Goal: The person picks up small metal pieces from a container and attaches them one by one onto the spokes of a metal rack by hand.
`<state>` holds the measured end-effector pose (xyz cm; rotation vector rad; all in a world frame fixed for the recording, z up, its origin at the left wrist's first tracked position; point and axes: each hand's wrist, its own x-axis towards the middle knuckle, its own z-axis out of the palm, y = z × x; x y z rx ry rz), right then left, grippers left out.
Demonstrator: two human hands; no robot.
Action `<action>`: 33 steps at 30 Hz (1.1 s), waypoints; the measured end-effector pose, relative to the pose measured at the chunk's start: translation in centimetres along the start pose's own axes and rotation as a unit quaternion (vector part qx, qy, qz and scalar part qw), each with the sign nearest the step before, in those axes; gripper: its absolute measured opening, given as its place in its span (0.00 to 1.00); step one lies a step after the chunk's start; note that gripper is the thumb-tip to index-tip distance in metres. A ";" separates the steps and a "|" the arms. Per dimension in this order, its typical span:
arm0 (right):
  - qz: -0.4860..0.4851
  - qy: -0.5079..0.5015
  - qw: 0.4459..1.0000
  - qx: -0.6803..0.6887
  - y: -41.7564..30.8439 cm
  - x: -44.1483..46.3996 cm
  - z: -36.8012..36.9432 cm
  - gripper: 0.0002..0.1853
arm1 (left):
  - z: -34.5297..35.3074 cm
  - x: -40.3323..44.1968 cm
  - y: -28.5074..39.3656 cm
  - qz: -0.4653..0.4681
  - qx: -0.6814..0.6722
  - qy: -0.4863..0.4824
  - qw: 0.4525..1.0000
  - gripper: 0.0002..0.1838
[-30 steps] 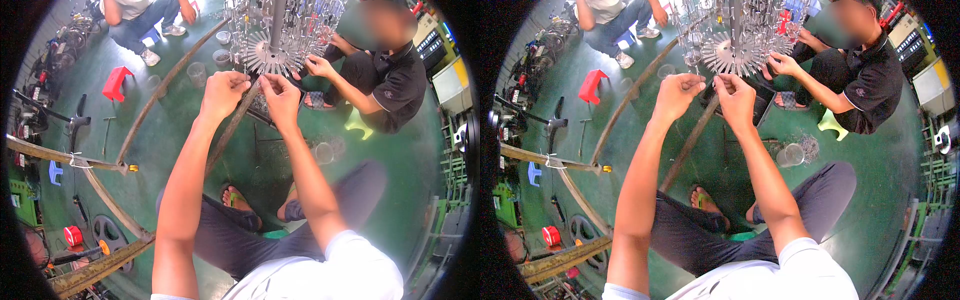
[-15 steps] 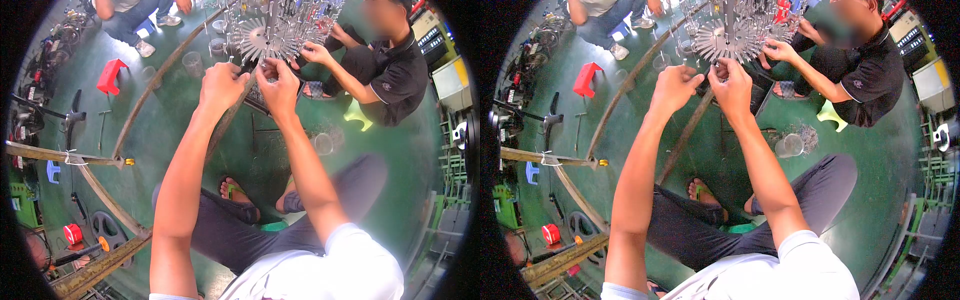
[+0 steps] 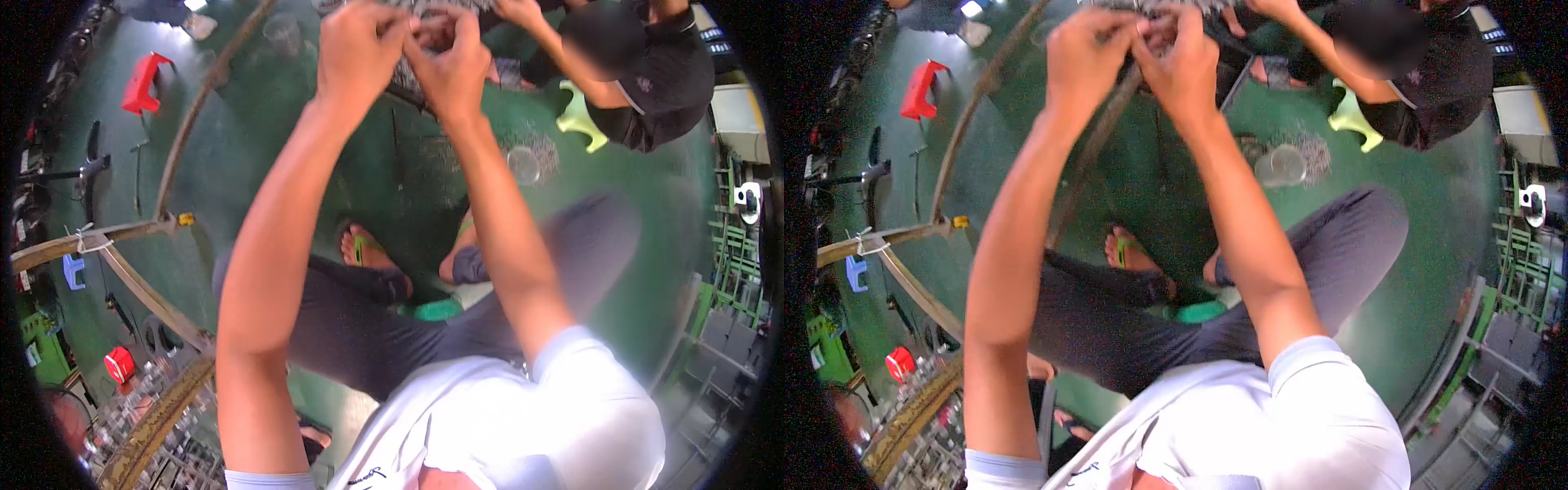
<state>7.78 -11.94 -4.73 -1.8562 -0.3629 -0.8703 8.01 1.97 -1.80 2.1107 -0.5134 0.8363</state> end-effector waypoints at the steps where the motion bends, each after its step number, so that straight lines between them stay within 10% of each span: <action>1: 0.005 -0.007 1.000 -0.005 -0.4 0.1 -0.5 0.19 | -0.5 0.5 0.7 0.035 0.005 0.009 0.999 0.08; 2: 0.008 0.047 0.997 0.052 -1.6 0.2 -0.3 0.07 | -0.8 0.9 1.2 0.073 0.011 0.019 0.997 0.05; 5: -0.025 -0.049 0.998 -0.041 2.3 -2.6 -3.8 0.13 | -0.6 1.0 1.3 0.025 -0.001 -0.028 0.999 0.07; 8: 0.138 -0.033 0.984 -0.107 7.2 -8.9 -5.7 0.13 | -0.4 1.0 0.9 0.037 0.003 -0.031 0.999 0.08; 14: 0.368 -0.313 0.835 -0.264 20.2 -25.7 -9.1 0.14 | -0.8 1.7 0.8 0.036 -0.005 -0.076 0.996 0.09; 20: 0.372 -0.398 0.786 -0.292 20.0 -28.8 -5.6 0.14 | -1.1 2.1 0.4 -0.043 -0.069 -0.094 0.992 0.09; 24: 0.393 -0.296 0.799 -0.347 19.8 -29.9 -3.7 0.25 | -2.7 3.2 2.6 -0.251 -0.091 -0.155 0.951 0.09; 33: 0.413 -0.279 0.816 -0.293 20.4 -29.9 -4.1 0.19 | -2.8 3.3 2.5 -0.208 -0.061 -0.149 0.965 0.10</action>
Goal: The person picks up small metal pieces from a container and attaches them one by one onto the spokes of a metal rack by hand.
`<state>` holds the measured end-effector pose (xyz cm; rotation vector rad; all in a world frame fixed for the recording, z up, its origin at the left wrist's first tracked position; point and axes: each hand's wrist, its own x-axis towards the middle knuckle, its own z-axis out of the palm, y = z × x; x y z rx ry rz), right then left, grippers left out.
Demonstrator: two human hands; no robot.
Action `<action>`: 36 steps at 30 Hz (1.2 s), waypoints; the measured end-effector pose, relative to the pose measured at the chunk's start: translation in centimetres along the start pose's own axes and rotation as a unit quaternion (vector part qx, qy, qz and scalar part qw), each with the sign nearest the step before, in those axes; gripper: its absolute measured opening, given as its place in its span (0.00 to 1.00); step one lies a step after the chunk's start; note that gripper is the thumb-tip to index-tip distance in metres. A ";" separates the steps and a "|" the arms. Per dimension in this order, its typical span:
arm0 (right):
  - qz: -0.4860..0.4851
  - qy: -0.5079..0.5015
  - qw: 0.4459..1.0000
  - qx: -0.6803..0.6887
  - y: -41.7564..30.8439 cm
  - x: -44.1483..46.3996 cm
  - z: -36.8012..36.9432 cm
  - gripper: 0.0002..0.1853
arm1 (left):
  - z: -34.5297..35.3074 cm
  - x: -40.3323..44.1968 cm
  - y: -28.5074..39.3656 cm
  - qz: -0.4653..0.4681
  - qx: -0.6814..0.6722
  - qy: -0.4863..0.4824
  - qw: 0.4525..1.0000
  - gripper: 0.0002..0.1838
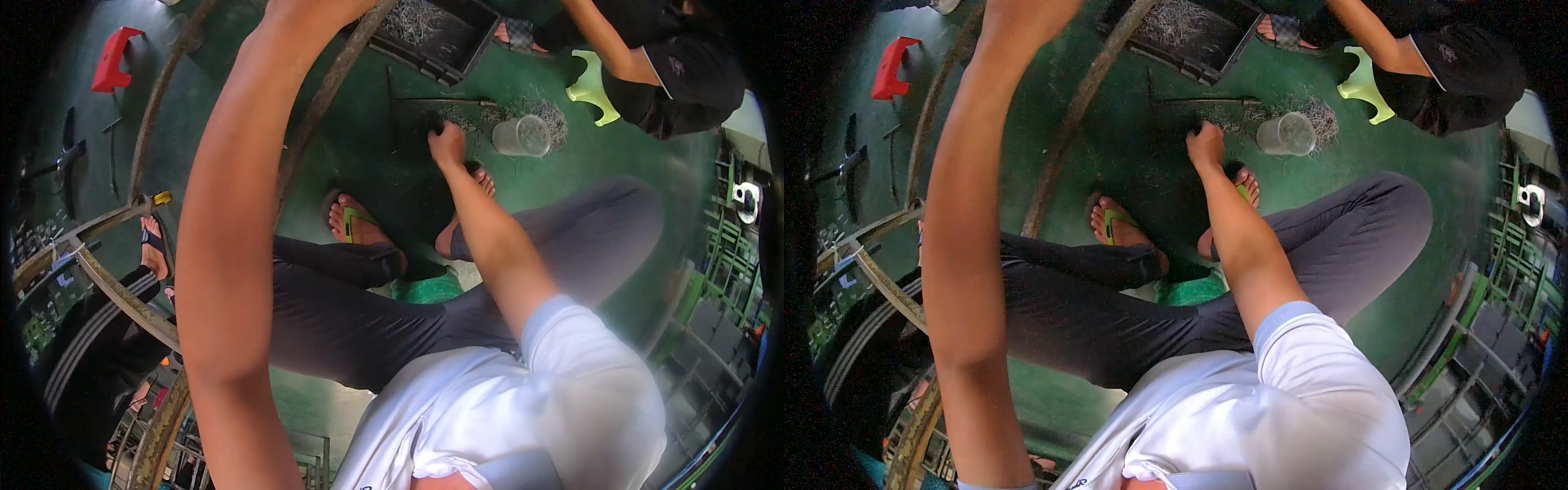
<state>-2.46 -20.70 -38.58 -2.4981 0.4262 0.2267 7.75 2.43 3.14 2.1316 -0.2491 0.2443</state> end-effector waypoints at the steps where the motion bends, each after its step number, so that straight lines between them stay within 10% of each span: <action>1: -0.029 -0.012 0.999 0.006 -0.5 0.0 0.1 0.18 | 0.2 0.0 -0.4 0.025 0.003 0.009 1.000 0.10; 6: -0.144 -0.033 0.988 0.034 -2.4 1.1 2.7 0.13 | -0.1 -0.1 -0.1 0.007 0.003 0.012 1.000 0.10; 12: -0.052 -0.192 0.977 -0.080 -4.5 -0.3 1.9 0.17 | 0.3 0.6 -2.0 0.035 0.002 0.014 0.999 0.10; 18: -0.092 0.036 0.990 -0.101 -3.4 -0.7 1.1 0.28 | -1.2 -0.3 -0.1 0.036 -0.027 -0.017 0.999 0.10; 36: -0.224 -0.135 0.942 -0.210 -1.8 5.6 -1.0 0.08 | -0.3 -0.1 -0.6 0.034 -0.035 -0.015 0.999 0.10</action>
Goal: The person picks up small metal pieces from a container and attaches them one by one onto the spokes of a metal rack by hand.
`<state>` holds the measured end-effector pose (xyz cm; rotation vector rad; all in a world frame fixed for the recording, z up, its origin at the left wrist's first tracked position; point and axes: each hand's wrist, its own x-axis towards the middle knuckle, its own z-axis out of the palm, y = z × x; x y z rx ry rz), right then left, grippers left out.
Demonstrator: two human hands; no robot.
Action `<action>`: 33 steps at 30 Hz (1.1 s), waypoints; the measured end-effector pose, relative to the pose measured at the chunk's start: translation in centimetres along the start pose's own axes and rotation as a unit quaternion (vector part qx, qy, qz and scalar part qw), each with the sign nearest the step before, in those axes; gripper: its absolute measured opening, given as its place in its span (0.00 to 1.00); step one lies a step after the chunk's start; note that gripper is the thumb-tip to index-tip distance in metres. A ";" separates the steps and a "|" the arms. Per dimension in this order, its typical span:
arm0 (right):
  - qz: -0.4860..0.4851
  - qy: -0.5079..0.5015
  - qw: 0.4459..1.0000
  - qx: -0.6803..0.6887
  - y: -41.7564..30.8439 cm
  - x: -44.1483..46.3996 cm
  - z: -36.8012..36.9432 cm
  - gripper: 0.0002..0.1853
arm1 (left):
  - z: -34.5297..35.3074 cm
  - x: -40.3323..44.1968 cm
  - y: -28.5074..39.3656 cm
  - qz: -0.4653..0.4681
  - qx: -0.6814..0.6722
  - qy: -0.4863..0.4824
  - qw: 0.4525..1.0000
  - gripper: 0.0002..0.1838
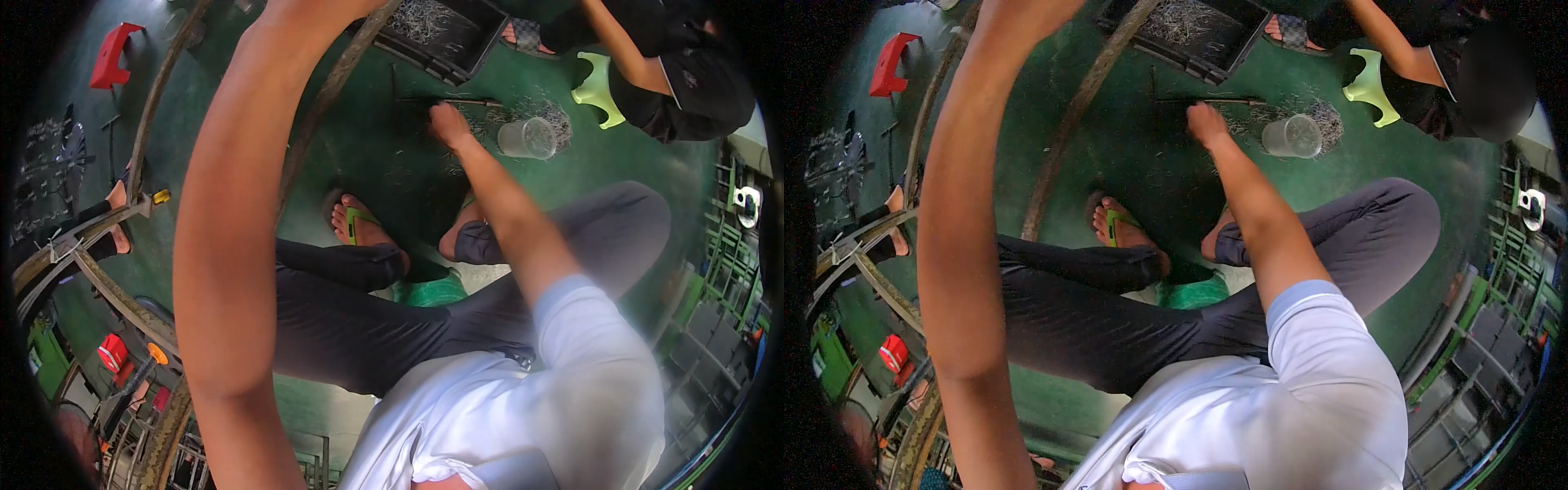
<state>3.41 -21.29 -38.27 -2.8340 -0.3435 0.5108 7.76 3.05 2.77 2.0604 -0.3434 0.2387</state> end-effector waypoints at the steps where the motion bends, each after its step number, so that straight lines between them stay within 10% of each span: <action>1: -0.013 -0.025 0.999 -0.017 0.0 0.4 -0.3 0.09 | -0.1 0.0 -0.1 0.000 -0.011 -0.006 1.000 0.10; 22: -0.151 -0.060 0.985 -0.065 4.3 2.5 3.1 0.11 | 1.6 0.7 -3.2 0.089 0.012 -0.013 0.996 0.12; 33: 0.026 -0.105 0.988 -0.114 0.1 0.0 -0.1 0.13 | 0.8 0.0 -1.4 -0.014 -0.079 -0.042 0.996 0.13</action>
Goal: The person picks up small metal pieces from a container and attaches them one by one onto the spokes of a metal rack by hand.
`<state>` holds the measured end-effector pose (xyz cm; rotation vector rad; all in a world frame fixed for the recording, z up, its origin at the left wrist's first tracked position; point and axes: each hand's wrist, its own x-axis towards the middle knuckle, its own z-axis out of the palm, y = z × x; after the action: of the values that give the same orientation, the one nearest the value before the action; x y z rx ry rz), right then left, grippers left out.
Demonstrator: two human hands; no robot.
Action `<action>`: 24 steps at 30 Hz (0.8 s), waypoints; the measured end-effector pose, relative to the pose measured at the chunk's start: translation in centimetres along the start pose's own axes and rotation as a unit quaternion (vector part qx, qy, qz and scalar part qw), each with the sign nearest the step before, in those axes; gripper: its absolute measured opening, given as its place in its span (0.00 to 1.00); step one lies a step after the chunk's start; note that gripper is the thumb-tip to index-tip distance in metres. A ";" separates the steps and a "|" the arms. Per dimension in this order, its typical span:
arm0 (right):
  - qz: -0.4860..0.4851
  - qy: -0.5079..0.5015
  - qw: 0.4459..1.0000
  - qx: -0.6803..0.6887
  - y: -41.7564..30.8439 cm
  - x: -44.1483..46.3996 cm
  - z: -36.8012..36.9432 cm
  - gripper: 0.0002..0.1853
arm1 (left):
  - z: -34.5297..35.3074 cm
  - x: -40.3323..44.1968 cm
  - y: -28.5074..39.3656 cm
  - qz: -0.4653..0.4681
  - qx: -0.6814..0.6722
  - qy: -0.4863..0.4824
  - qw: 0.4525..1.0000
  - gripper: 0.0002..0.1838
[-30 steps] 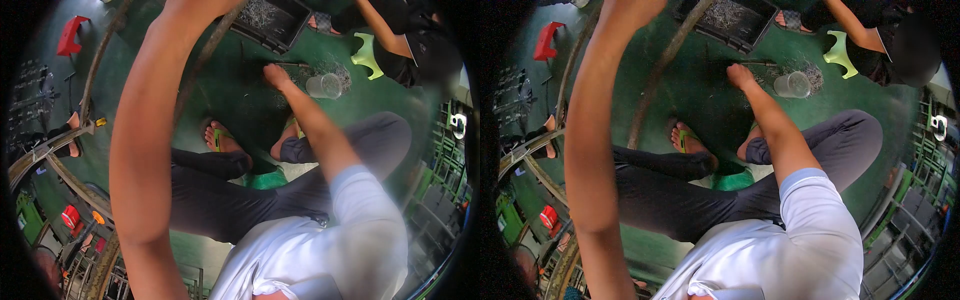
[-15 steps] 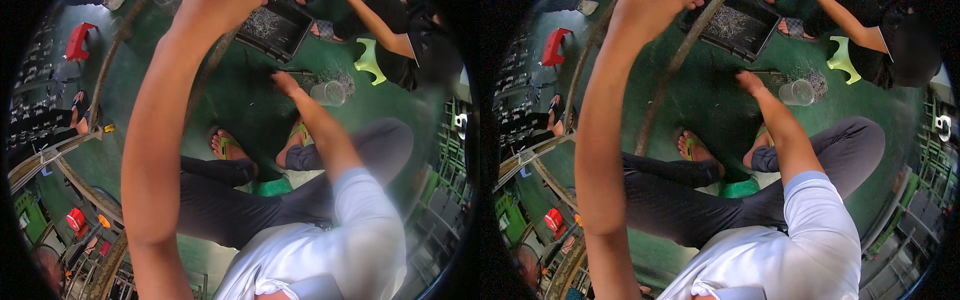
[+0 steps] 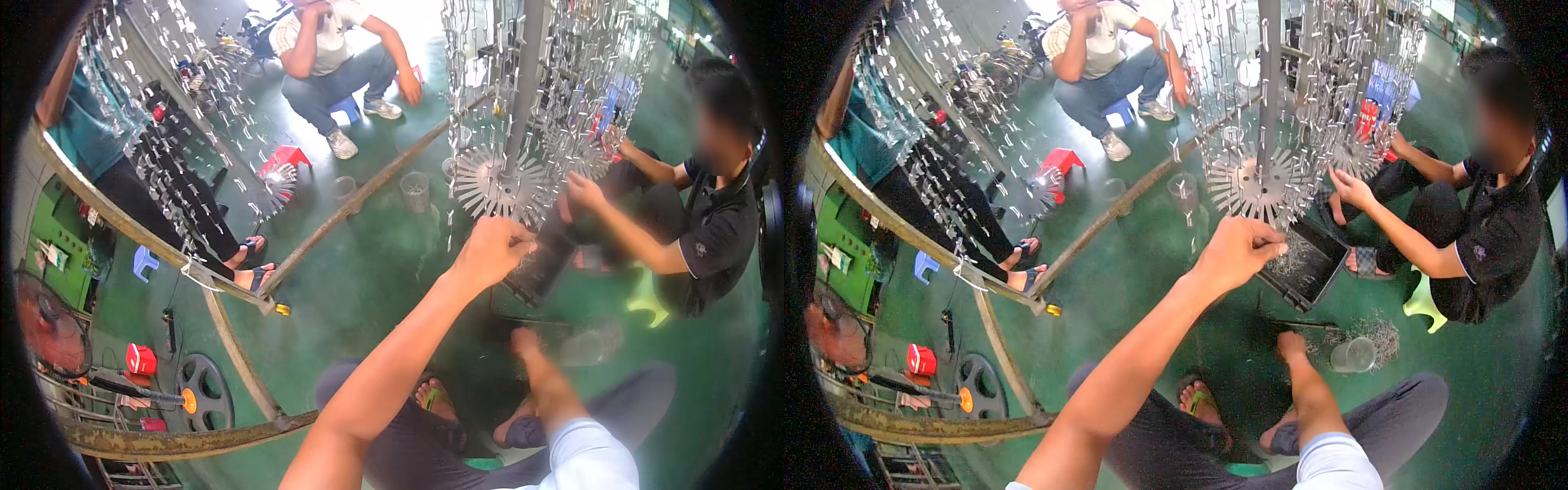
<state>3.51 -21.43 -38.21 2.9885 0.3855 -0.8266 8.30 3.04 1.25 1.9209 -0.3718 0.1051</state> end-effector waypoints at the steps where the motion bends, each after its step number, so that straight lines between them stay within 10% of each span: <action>1: 0.017 -0.007 1.000 0.017 -0.6 -1.0 -0.2 0.14 | 0.2 -0.3 -0.5 0.009 0.007 0.003 1.000 0.12; 11: 0.225 0.309 0.812 0.442 -1.6 -5.2 -1.6 0.18 | 0.4 -0.5 -0.3 0.046 0.050 -0.003 0.998 0.12; 24: -0.131 0.513 0.615 0.584 -10.1 -15.6 -29.3 0.09 | -1.5 -0.9 0.6 -0.072 -0.013 -0.058 0.996 0.12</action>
<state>2.90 -12.84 -4.61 4.2852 0.3088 1.5296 7.46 4.41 2.10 1.9271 -0.3097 -0.1056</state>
